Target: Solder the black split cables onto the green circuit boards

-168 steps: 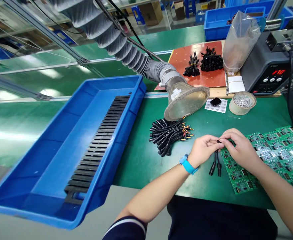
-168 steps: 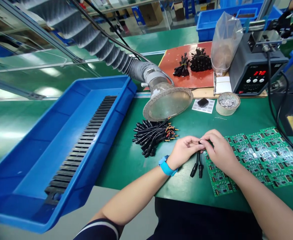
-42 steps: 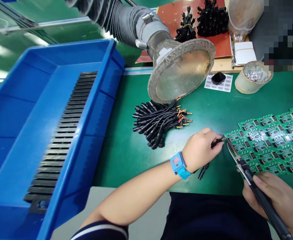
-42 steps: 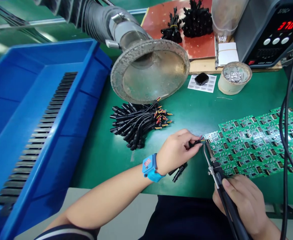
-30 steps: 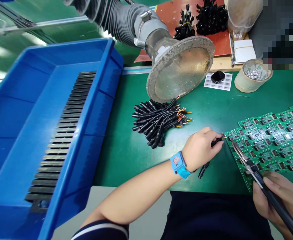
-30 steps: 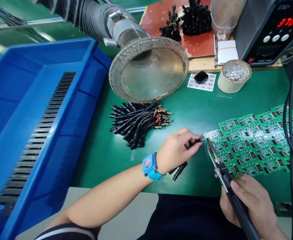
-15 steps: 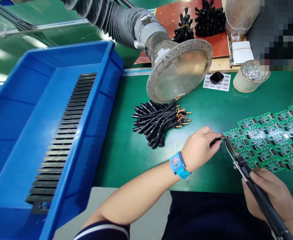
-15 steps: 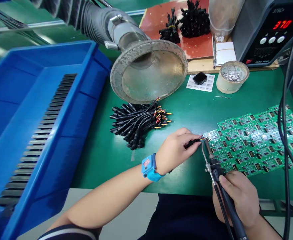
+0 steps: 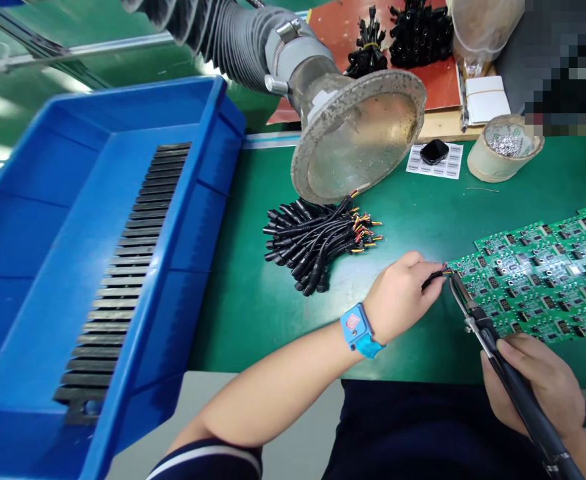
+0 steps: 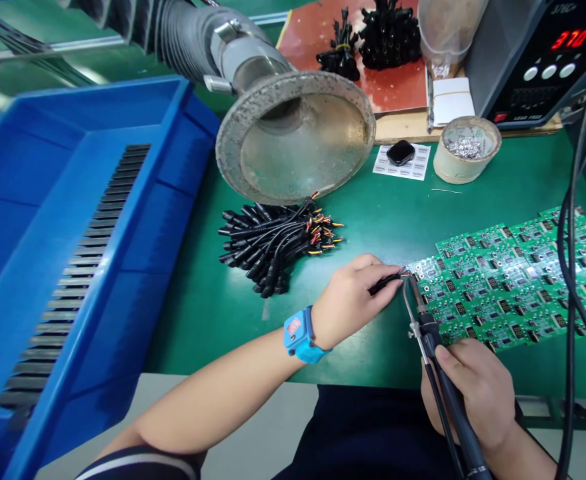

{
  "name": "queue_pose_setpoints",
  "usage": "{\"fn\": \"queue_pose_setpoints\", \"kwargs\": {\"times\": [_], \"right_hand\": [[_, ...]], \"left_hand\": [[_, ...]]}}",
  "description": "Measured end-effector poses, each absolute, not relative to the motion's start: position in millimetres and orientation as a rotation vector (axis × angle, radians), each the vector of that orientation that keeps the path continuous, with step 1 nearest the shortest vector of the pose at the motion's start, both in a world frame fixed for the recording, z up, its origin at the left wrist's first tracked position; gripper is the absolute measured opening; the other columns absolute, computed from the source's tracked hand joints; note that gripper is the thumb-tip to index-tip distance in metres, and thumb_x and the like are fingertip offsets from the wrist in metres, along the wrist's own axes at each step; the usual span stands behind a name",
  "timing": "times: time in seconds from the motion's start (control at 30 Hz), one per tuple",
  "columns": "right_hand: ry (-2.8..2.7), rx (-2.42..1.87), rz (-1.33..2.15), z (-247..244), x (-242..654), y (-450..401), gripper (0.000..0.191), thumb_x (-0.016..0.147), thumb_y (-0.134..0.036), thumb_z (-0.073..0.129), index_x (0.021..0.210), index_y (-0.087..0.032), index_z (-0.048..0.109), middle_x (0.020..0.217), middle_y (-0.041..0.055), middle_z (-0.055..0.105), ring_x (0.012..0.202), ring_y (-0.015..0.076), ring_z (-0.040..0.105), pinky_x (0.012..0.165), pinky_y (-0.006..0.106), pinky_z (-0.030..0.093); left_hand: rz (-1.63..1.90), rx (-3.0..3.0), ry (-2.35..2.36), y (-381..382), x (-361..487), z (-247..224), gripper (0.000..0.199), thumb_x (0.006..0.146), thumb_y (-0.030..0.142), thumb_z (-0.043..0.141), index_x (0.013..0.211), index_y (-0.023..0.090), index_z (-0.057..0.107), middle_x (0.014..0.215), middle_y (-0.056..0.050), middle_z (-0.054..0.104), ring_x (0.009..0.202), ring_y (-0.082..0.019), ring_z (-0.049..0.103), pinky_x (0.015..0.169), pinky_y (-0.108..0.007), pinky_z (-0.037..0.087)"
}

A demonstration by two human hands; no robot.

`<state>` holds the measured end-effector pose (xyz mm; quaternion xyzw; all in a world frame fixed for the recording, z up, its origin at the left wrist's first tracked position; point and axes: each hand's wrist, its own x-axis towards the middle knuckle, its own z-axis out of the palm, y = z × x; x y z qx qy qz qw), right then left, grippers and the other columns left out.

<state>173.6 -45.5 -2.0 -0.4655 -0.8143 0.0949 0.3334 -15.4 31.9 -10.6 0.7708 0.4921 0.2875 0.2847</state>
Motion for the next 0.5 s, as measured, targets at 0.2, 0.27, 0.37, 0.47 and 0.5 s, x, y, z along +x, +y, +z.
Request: {"fn": "queue_pose_setpoints", "kwargs": {"times": [0.2,0.27,0.37,0.47,0.5], "right_hand": [[-2.103,-1.197,0.277,-3.0,175.9,-45.3,0.008,0.079,-0.011,0.057,0.084,-0.014,0.051,0.066,0.0019,0.054,0.056,0.0113,0.051,0.048,0.023,0.044],[-2.104,-1.196,0.291,-2.9,177.6,-46.1,0.008,0.079,-0.01,0.057,0.081,-0.015,0.051,0.065,0.0013,0.053,0.056,0.0111,0.051,0.047,0.023,0.043],[-2.064,-1.172,0.313,-2.9,182.0,-49.2,0.014,0.078,-0.007,0.058,0.088,-0.014,0.052,0.067,0.0019,0.054,0.063,0.0137,0.054,0.051,0.025,0.045],[-2.005,-1.147,0.331,-3.7,184.9,-51.0,0.025,0.076,-0.004,0.059,0.099,-0.011,0.052,0.07,0.0027,0.054,0.066,0.0146,0.055,0.053,0.026,0.046],[-2.001,-1.145,0.334,-4.0,184.7,-50.5,0.025,0.076,-0.004,0.059,0.099,-0.011,0.052,0.07,0.0029,0.054,0.066,0.0143,0.054,0.053,0.026,0.046]], "left_hand": [[0.753,2.059,1.321,32.0,-15.4,-12.7,0.022,0.084,0.021,0.055,0.102,0.013,0.065,0.08,-0.005,0.059,0.072,-0.013,0.058,0.066,-0.027,0.051],[0.754,2.062,1.321,32.0,-15.5,-13.4,0.022,0.084,0.022,0.055,0.101,0.014,0.065,0.08,-0.005,0.059,0.073,-0.014,0.058,0.066,-0.027,0.052],[0.744,2.069,1.33,31.8,-15.5,-13.8,0.021,0.084,0.022,0.055,0.102,0.015,0.065,0.08,-0.005,0.059,0.072,-0.013,0.058,0.066,-0.027,0.052],[0.744,2.072,1.327,31.8,-15.5,-13.6,0.022,0.083,0.021,0.056,0.101,0.014,0.065,0.08,-0.005,0.059,0.071,-0.013,0.058,0.065,-0.027,0.052],[0.745,2.074,1.325,31.9,-15.5,-13.5,0.022,0.083,0.021,0.056,0.101,0.014,0.064,0.08,-0.005,0.059,0.071,-0.013,0.058,0.065,-0.027,0.052]]}}
